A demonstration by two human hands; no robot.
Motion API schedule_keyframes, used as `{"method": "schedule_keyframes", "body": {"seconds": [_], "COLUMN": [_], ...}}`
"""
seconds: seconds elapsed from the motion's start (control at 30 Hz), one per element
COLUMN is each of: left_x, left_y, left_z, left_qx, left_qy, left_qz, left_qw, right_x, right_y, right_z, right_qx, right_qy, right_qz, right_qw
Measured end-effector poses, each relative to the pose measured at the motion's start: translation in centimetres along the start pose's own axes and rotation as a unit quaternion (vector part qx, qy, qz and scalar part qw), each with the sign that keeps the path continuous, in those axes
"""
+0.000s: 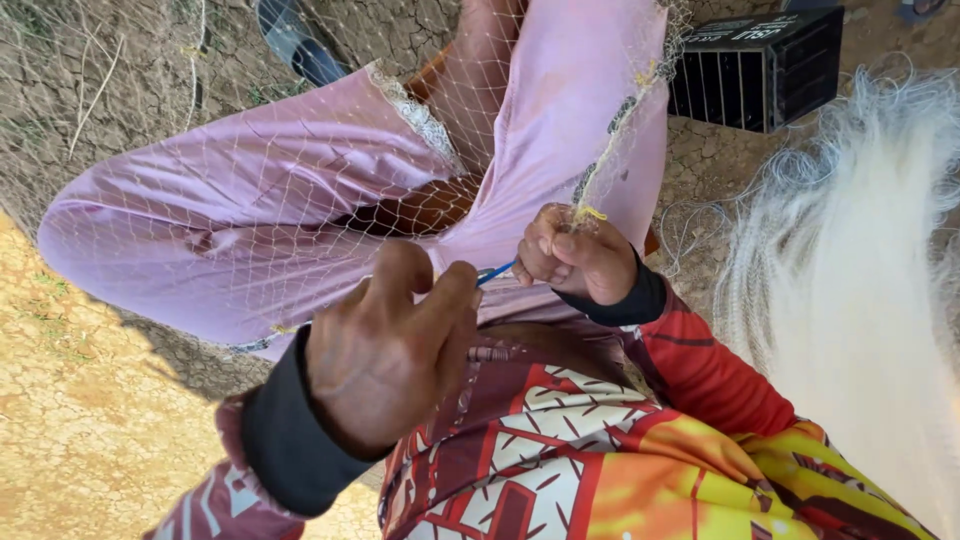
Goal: Repairing a fishing net by weaving the mesh with a small blue tool while sitting on the ground.
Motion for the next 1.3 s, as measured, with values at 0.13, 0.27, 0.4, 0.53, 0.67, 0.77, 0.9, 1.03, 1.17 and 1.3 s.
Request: {"method": "schedule_keyframes", "body": {"seconds": [0.13, 0.27, 0.4, 0.53, 0.67, 0.77, 0.9, 1.03, 1.17, 1.3], "left_x": [3.1, 4.6, 5.3, 5.7, 5.8, 4.1, 0.9, -3.8, -5.3, -6.3], "left_y": [1.1, 0.0, -1.1, -2.3, -3.1, -3.8, -1.8, -2.8, -3.9, -7.2], "left_z": [2.9, 4.2, 4.2, 4.1, 5.1, 6.2, 9.0, 7.3, 2.2, -1.3], "left_qx": [0.132, 0.237, 0.239, 0.211, 0.149, 0.105, -0.149, -0.300, -0.372, -0.413], "left_qy": [-0.084, -0.134, -0.212, -0.269, -0.312, -0.335, -0.336, -0.255, 0.103, 0.282], "left_qz": [-0.041, -0.061, -0.129, -0.155, -0.075, -0.009, 0.018, 0.007, 0.078, -0.001], "left_qw": [0.987, 0.960, 0.939, 0.927, 0.935, 0.936, 0.930, 0.919, 0.919, 0.866], "right_x": [-0.5, -1.2, -1.0, -1.2, -1.5, -0.9, -0.2, 0.1, -0.3, -0.6], "right_y": [0.1, 0.9, 0.7, 1.2, 2.2, 2.3, 1.0, 0.4, 0.5, 0.8], "right_z": [0.1, 0.6, 0.4, 0.5, 0.9, 0.5, 0.5, 0.1, 0.1, 0.3], "right_qx": [-0.034, -0.056, -0.087, -0.110, -0.145, -0.157, -0.065, -0.055, -0.094, -0.134], "right_qy": [0.030, 0.024, 0.015, -0.012, 0.007, 0.028, 0.021, -0.001, -0.026, -0.037], "right_qz": [0.014, 0.057, 0.081, 0.095, 0.073, 0.033, 0.035, 0.053, 0.072, 0.086], "right_qw": [0.999, 0.997, 0.993, 0.989, 0.987, 0.987, 0.997, 0.997, 0.993, 0.987]}}
Point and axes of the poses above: each hand's wrist, its own x-axis towards the middle knuckle, its own y-axis out of the back of the hand, z = x × y, the point moved 6 cm from there along x, towards the middle knuckle, and after that the axes turned 4 degrees about -x, right-handed, at the moved point
